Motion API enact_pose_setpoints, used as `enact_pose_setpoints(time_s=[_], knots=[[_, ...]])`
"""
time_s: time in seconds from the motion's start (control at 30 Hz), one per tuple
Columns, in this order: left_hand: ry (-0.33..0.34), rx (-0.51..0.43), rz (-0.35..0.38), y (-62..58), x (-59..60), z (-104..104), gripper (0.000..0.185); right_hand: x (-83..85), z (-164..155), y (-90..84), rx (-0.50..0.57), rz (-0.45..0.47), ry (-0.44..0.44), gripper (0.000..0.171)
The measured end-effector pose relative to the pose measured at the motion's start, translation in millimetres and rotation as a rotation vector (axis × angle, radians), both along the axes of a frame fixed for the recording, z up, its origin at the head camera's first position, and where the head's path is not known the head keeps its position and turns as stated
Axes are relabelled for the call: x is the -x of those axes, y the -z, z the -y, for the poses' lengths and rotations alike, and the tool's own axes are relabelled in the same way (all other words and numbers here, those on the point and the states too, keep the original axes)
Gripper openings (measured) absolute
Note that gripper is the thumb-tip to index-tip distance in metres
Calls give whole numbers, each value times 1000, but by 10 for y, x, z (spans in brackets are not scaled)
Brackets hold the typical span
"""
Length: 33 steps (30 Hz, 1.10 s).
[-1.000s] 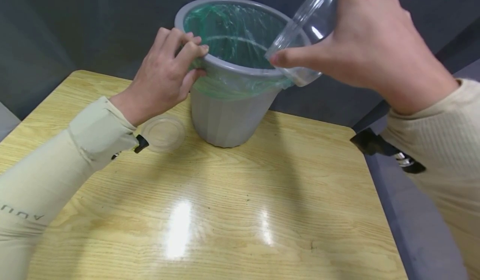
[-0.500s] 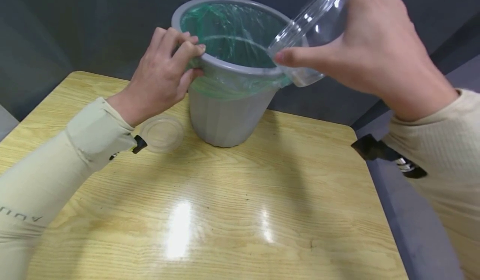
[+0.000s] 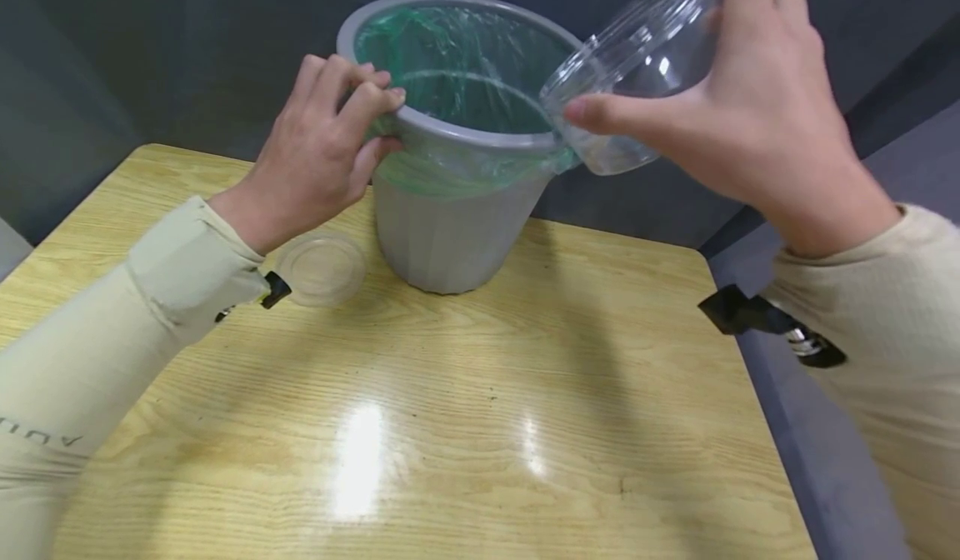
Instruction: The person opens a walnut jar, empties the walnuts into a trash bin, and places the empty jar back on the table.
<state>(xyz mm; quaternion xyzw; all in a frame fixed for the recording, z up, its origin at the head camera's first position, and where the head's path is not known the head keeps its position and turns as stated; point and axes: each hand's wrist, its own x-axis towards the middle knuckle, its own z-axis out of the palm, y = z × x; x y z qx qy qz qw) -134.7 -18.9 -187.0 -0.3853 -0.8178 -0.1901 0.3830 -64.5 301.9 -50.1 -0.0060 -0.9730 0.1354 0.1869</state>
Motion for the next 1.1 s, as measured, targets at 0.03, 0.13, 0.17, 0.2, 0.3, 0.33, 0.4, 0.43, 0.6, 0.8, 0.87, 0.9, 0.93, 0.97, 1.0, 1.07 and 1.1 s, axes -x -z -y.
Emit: enact_pose_setpoints(time_s=[0.03,0.13,0.17,0.2,0.3,0.33,0.4,0.43,0.6,0.8,0.87,0.9,0.93,0.97,1.0,1.07,1.1], knots=[[1,-1,1,0,0,2,30,2,-16,20,7,-5,1,106],[0,-1,5,2,0,9,30,-32,-23,46,18,-10,18,104],[0,-1,7,3,1,11,30,-42,-22,52,25,-10,19,104],[0,-2,7,4,2,13,30,-53,-23,59,32,-8,23,103],[0,-3,6,8,3,22,30,-76,-25,76,63,3,28,101],[0,-3,5,9,3,25,30,-77,-29,80,78,3,27,100],[1,-2,2,10,3,31,30,-79,-49,92,108,2,25,99],[1,-2,3,11,3,34,30,-79,-63,97,122,0,24,98],[1,-1,5,11,5,43,30,-87,-122,115,179,-18,12,94],[-5,4,7,11,4,53,30,-137,-104,147,233,-26,13,87],[-6,6,11,11,3,56,30,-158,-89,154,244,-27,17,85],[-5,6,12,12,4,57,30,-169,-82,157,249,-28,20,85],[-5,6,14,13,4,57,30,-178,-74,161,253,-29,21,84],[-5,6,15,14,4,58,30,-186,-68,163,261,-29,21,83],[-4,6,15,15,5,60,30,-194,-66,169,264,-30,23,82],[-5,6,17,17,6,63,30,-207,-62,179,274,-29,22,81],[-4,7,17,18,7,64,30,-212,-62,184,280,-30,20,82]])
